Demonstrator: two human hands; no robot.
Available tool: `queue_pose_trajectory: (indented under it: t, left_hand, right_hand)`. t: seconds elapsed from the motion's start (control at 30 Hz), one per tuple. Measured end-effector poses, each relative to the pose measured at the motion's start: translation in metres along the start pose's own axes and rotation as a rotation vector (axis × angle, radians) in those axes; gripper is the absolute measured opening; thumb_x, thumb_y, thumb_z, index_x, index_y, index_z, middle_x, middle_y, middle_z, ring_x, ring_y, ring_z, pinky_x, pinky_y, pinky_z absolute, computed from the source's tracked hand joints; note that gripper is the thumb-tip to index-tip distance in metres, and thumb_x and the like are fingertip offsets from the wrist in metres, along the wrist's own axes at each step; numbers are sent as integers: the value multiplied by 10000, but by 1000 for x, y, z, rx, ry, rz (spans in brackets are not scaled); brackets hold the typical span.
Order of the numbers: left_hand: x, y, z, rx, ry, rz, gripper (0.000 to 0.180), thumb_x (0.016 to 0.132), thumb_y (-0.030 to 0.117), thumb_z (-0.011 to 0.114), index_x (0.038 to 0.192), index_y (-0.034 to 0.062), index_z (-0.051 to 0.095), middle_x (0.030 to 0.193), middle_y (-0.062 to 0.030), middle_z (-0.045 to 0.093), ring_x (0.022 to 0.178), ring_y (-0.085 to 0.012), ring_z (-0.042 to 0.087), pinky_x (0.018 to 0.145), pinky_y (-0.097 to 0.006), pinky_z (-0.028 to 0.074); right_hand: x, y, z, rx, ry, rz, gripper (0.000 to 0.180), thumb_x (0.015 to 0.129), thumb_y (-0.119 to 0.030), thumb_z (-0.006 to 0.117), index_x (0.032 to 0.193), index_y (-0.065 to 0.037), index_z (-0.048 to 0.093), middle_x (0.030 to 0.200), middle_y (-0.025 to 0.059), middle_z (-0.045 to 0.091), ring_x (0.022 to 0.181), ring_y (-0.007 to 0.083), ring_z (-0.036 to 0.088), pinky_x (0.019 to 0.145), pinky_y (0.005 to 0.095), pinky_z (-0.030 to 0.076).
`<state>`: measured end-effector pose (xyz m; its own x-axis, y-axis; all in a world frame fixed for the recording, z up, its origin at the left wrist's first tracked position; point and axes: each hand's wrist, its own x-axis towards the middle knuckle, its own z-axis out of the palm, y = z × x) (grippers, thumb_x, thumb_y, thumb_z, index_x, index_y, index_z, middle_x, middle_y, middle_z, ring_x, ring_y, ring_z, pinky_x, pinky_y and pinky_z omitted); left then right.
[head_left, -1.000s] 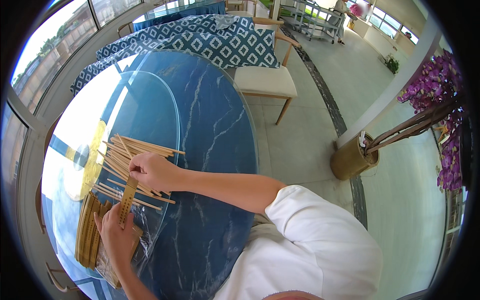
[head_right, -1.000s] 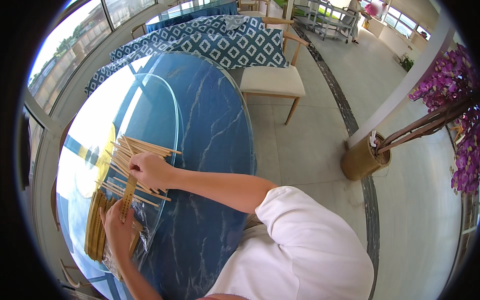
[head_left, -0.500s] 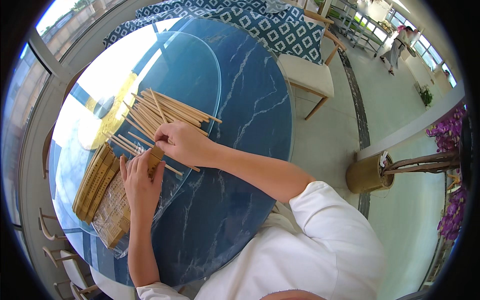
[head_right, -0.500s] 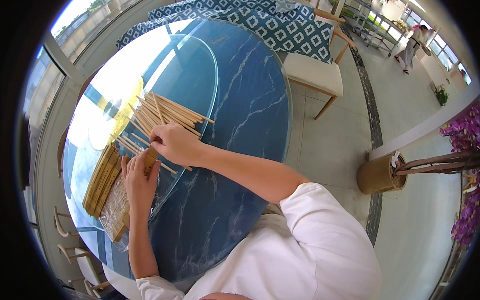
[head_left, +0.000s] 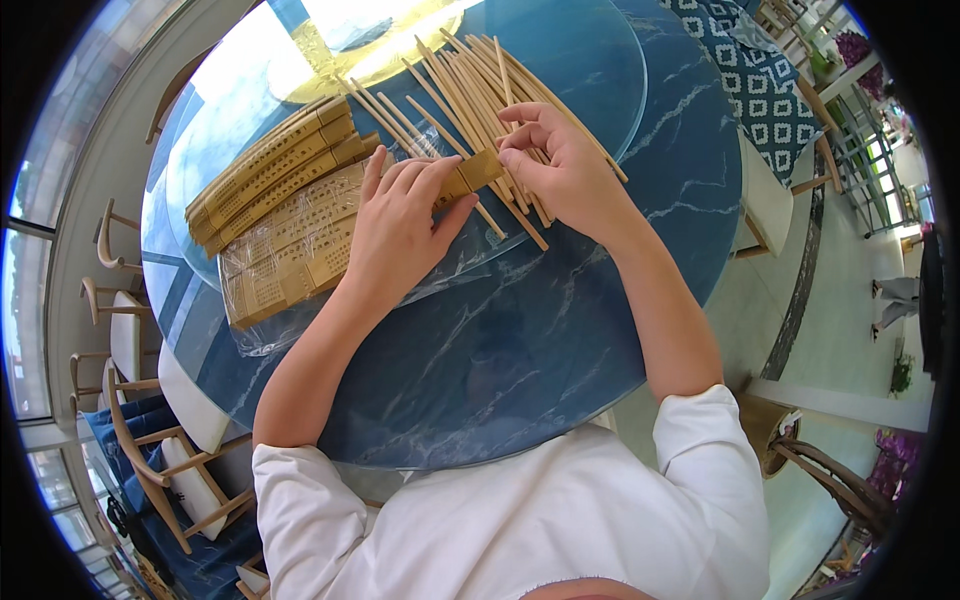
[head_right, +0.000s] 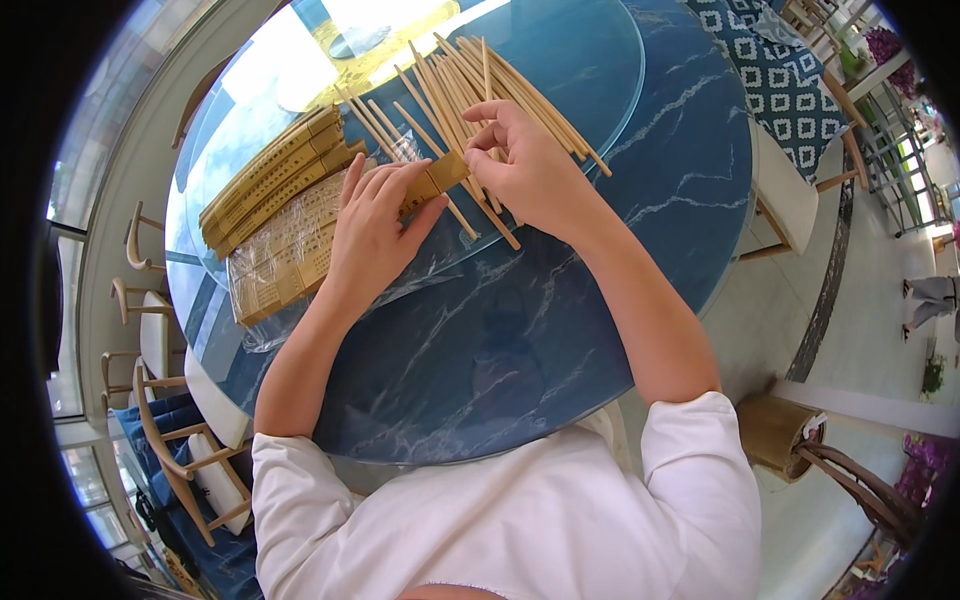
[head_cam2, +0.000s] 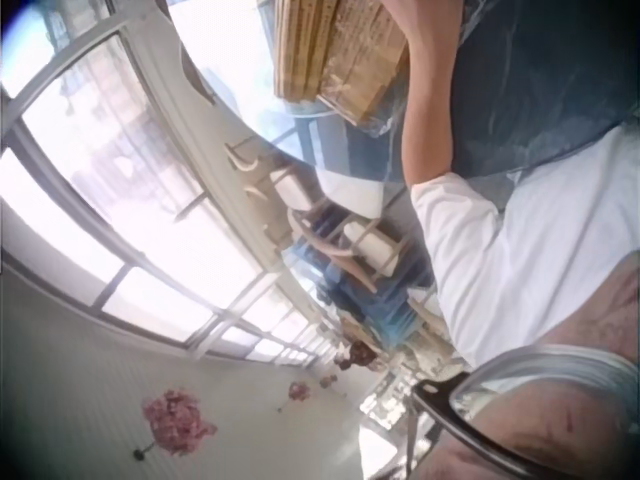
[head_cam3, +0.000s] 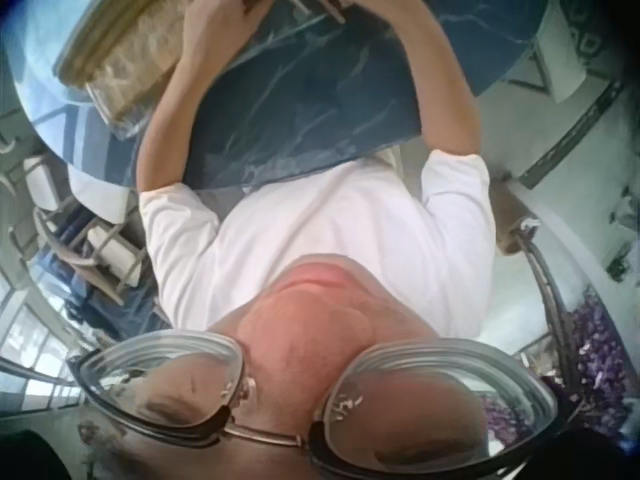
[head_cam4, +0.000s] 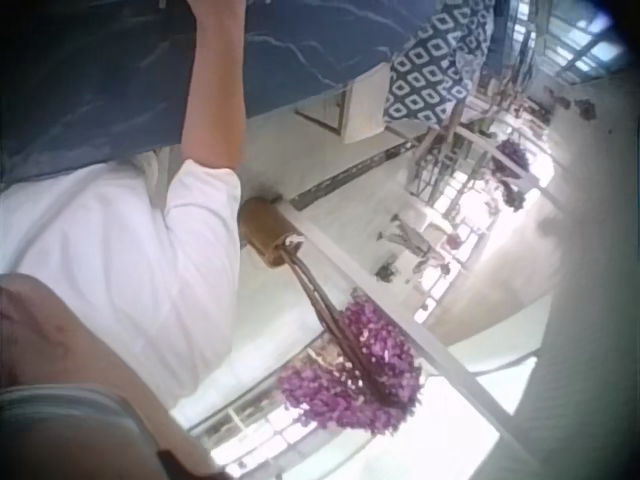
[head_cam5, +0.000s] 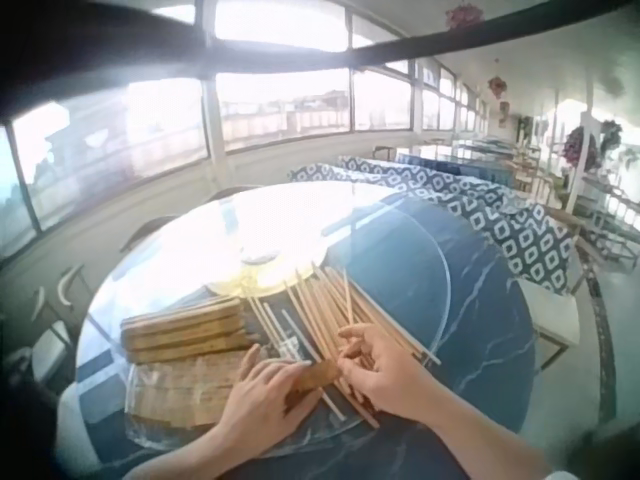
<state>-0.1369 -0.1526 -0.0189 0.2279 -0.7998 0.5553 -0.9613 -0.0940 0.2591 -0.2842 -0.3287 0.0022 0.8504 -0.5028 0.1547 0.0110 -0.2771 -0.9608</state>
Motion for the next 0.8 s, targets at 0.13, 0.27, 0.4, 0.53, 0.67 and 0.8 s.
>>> queue_pose_trajectory:
  t: [0.13,0.27,0.4,0.53,0.67,0.8]
  left_hand:
    - [1,0,0,-16,23,26,380,950,267,787,1270,90,684,1106,-98,739,1131,-283,699,1229,-554,351]
    - [2,-1,2,-26,45,38,373,953,269,783,1266,94,684,1085,-98,734,1112,-291,699,1226,-556,354]
    - [1,-3,1,-39,28,-3,367,964,279,775,1263,89,682,1072,-104,728,1094,-303,698,1224,-539,364]
    - [2,-4,-1,-48,17,-19,368,971,287,772,1258,77,679,1068,-114,726,1095,-317,695,1216,-524,377]
    - [2,-5,1,-83,23,-22,376,971,288,774,1261,69,678,1029,-128,717,1054,-331,686,1204,-524,386]
    - [4,-5,-2,-207,5,-67,373,980,298,768,1241,43,690,980,-135,701,995,-339,670,1190,-509,399]
  right_hand:
    - [-1,1,2,-93,-7,-50,383,1027,-89,681,1377,10,565,1060,65,688,1043,139,668,992,289,530]
    - [-5,-6,4,-213,-12,-75,393,1007,-87,710,1368,1,580,1062,57,687,1092,149,671,1019,316,530]
    - [1,-5,-10,-113,109,-60,340,1014,-134,712,1319,-16,620,1030,47,695,1082,144,656,976,315,531]
    - [4,-4,-23,-507,203,-96,271,1006,-178,709,1232,-33,670,963,65,700,1014,194,656,953,346,525]
    - [-4,7,-7,-862,189,-269,258,965,-179,724,1179,-40,687,871,76,669,946,256,643,991,400,496]
    - [-1,24,4,-963,309,-423,256,952,-164,721,1176,-44,689,835,61,652,913,258,644,1015,411,480]
